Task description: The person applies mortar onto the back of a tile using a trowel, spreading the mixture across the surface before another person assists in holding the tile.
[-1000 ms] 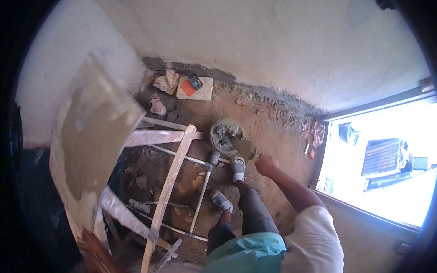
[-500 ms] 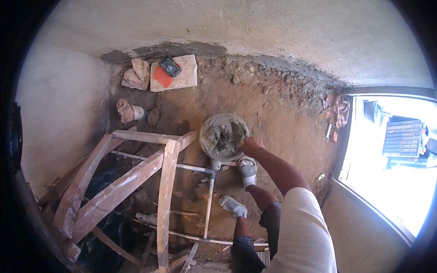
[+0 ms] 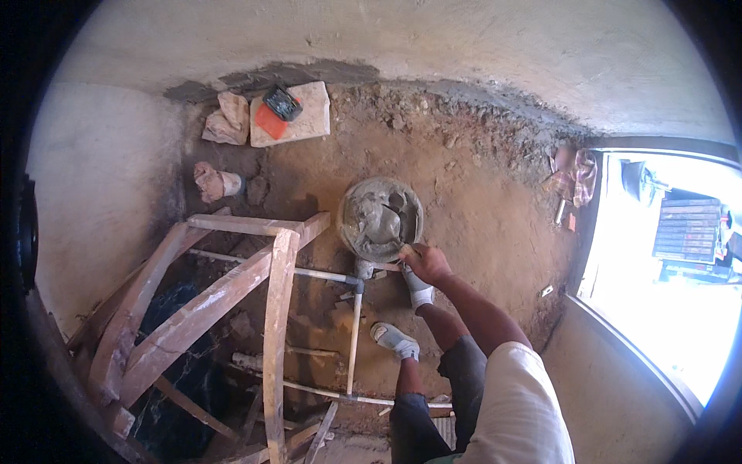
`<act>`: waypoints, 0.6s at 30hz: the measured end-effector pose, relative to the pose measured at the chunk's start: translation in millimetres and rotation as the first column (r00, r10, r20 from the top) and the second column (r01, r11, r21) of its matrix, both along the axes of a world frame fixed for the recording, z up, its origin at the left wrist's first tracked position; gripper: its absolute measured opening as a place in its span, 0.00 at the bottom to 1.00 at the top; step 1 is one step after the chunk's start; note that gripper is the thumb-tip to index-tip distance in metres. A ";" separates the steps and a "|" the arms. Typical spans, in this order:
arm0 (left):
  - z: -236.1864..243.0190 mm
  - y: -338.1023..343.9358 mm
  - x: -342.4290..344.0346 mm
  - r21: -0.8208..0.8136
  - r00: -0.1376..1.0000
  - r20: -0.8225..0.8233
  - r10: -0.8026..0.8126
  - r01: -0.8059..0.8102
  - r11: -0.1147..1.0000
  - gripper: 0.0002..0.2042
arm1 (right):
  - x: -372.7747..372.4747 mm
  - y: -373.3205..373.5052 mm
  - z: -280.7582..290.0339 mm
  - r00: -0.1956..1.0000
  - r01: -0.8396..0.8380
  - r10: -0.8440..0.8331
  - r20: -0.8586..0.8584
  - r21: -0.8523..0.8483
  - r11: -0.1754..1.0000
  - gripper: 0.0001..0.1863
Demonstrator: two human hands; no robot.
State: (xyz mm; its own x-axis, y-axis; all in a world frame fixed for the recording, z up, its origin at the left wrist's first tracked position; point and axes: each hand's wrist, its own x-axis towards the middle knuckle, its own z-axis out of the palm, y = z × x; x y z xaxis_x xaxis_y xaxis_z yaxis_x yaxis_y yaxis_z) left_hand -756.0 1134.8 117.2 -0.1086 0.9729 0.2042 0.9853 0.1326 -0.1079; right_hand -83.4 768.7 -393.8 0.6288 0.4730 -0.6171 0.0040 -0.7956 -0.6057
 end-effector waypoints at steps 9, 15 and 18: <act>-4.2 -20.9 -94.8 0.087 0.706 -0.635 -0.314 0.470 0.879 0.19 | 27.4 -9.0 230.2 0.983 -0.173 0.147 0.108 0.292 0.941 0.18; -26.1 -21.5 16.6 0.310 0.747 0.665 0.004 -0.281 0.908 0.25 | 28.7 70.8 444.5 0.944 -0.276 0.162 0.288 0.417 0.866 0.19; -15.7 -37.9 17.9 0.378 0.821 0.569 0.051 -0.316 0.870 0.25 | 27.4 148.7 517.4 0.751 -0.608 0.241 0.615 0.500 0.617 0.22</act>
